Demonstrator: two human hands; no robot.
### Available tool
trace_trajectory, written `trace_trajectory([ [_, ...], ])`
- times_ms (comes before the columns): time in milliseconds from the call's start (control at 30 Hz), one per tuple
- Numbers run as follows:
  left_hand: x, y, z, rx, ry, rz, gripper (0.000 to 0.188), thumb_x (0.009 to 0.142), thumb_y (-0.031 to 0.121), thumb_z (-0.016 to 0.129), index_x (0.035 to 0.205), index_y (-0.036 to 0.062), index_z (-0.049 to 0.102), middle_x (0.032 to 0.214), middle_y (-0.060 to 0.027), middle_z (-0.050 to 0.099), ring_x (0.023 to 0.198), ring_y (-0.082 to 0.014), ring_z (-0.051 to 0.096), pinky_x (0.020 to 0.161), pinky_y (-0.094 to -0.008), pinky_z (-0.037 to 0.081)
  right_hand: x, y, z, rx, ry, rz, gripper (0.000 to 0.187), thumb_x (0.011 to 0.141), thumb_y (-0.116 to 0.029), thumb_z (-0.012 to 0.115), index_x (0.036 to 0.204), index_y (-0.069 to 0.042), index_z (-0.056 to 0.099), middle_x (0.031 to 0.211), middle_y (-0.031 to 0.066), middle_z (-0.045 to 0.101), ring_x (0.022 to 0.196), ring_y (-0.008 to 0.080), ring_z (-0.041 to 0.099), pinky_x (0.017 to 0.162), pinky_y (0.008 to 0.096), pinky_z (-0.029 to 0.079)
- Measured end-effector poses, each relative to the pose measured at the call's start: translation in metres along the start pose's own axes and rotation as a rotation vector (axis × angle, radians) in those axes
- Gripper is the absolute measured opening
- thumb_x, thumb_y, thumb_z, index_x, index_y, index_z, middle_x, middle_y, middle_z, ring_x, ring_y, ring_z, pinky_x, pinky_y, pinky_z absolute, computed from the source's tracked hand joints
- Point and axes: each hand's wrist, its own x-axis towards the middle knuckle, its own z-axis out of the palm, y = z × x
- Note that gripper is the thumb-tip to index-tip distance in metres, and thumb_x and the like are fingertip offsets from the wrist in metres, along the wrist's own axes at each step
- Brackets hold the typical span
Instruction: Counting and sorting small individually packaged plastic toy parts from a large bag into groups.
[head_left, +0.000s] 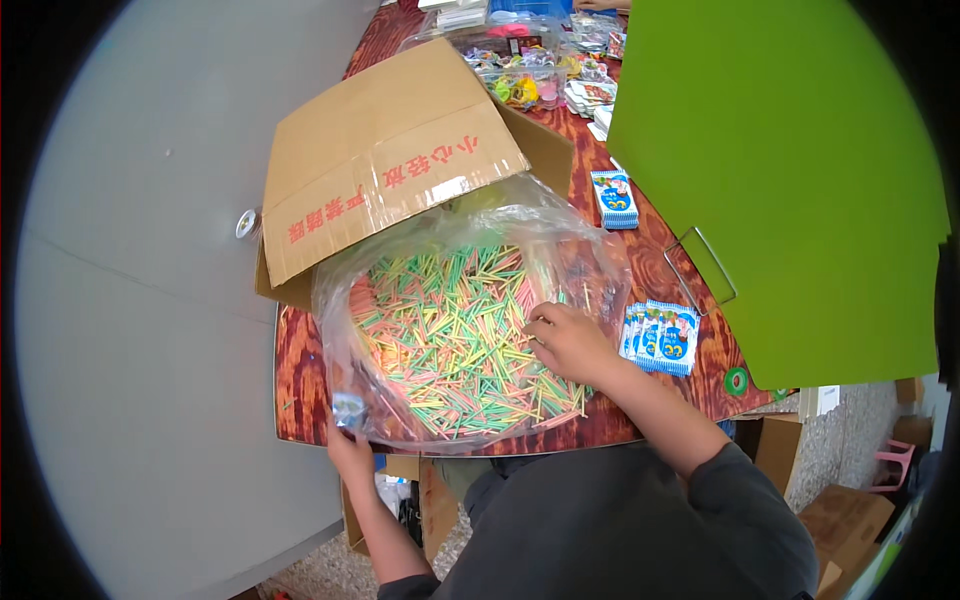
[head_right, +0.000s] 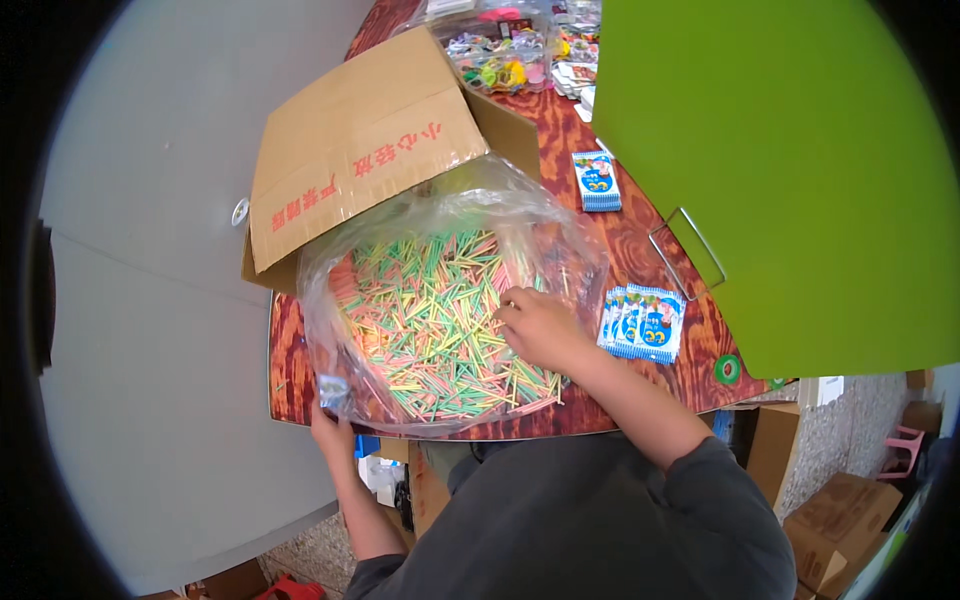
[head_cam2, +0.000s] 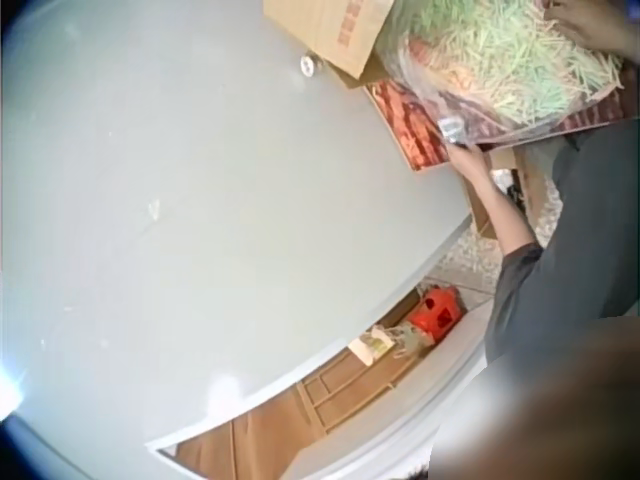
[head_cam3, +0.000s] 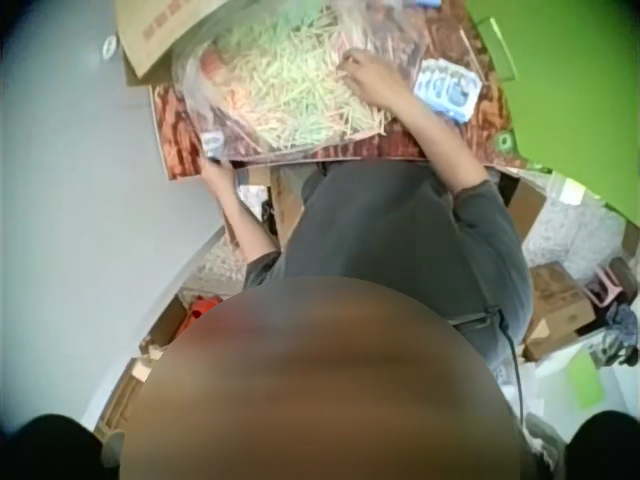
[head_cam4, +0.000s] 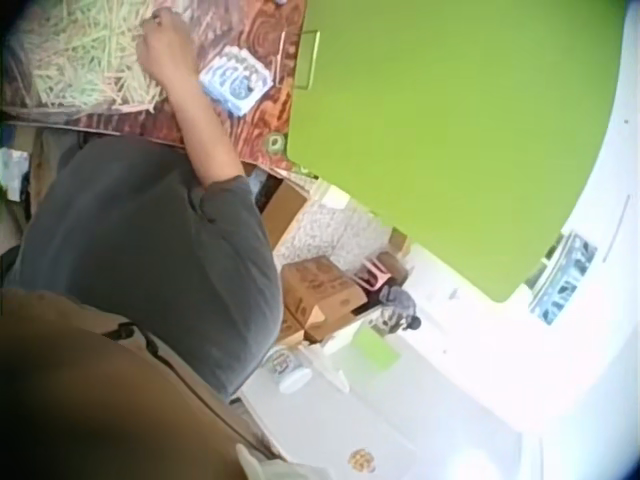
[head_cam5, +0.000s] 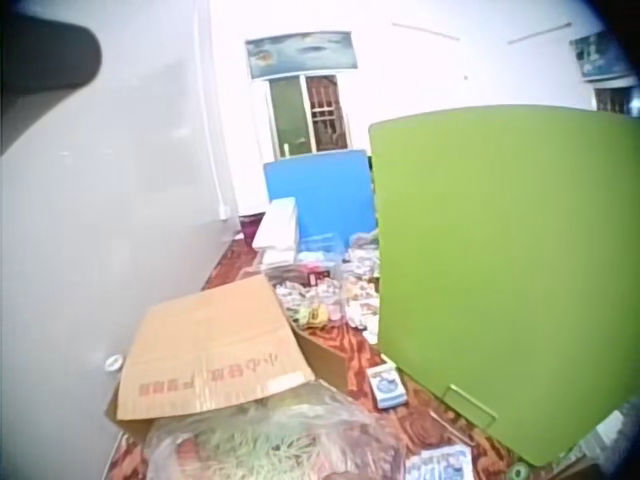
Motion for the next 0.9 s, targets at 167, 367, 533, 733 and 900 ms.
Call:
trace_trajectory([
  [167, 0.014, -0.041, -0.008, 0.032, -0.183, 0.064, 0.017, 0.079, 0.002, 0.066, 0.091, -0.0065, 0.057, 0.082, -0.0209, 0.057, 0.08, -0.0355, 0.059, 0.072, -0.0423, 0.046, -0.008, -0.005, 0.0, 0.041, -0.015, 0.011, 0.02, 0.082, -0.014, 0.067, 0.101, -0.007, 0.068, 0.104, 0.0094, 0.061, 0.097, 0.0299, 0.062, 0.083, 0.0414, 0.05],
  [367, 0.017, -0.036, -0.019, -1.095, 0.091, -0.409, 0.023, 0.095, 0.007, 0.059, 0.116, -0.0005, 0.06, 0.107, -0.0142, 0.067, 0.099, -0.0303, 0.064, 0.089, -0.0465, 0.051, -0.021, -0.025, -0.022, 0.063, 0.031, -0.002, 0.019, 0.084, -0.014, 0.067, 0.102, -0.008, 0.068, 0.104, 0.0094, 0.061, 0.095, 0.0293, 0.062, 0.081, 0.0404, 0.051],
  [533, 0.011, 0.03, -0.044, -1.794, -0.377, -0.24, 0.038, 0.103, 0.027, 0.047, 0.135, 0.0072, 0.05, 0.134, -0.0143, 0.057, 0.125, -0.0293, 0.053, 0.108, -0.0523, 0.039, -0.028, -0.041, -0.027, 0.244, 0.062, -0.053, 0.022, 0.084, -0.013, 0.069, 0.105, -0.007, 0.067, 0.104, 0.0098, 0.061, 0.096, 0.0286, 0.062, 0.082, 0.0387, 0.051],
  [733, -0.047, 0.169, 0.019, -1.389, -0.6, -0.059, 0.015, 0.081, -0.003, 0.073, 0.094, 0.0046, 0.07, 0.088, -0.005, 0.062, 0.08, -0.0134, 0.061, 0.071, -0.0269, 0.049, -0.02, -0.071, -0.022, 0.695, -0.034, 0.124, 0.03, 0.085, -0.011, 0.071, 0.113, -0.003, 0.065, 0.105, 0.0117, 0.063, 0.09, 0.0245, 0.064, 0.079, 0.0348, 0.052],
  [900, -0.061, 0.206, 0.015, -1.126, -0.472, 0.244, 0.019, 0.065, -0.009, 0.081, 0.078, 0.0003, 0.07, 0.081, -0.004, 0.06, 0.074, -0.0121, 0.057, 0.064, -0.024, 0.044, -0.035, -0.071, -0.032, 0.583, 0.267, 0.019, 0.027, 0.083, -0.005, 0.068, 0.11, -0.003, 0.065, 0.104, 0.0127, 0.065, 0.084, 0.0266, 0.064, 0.076, 0.0364, 0.052],
])
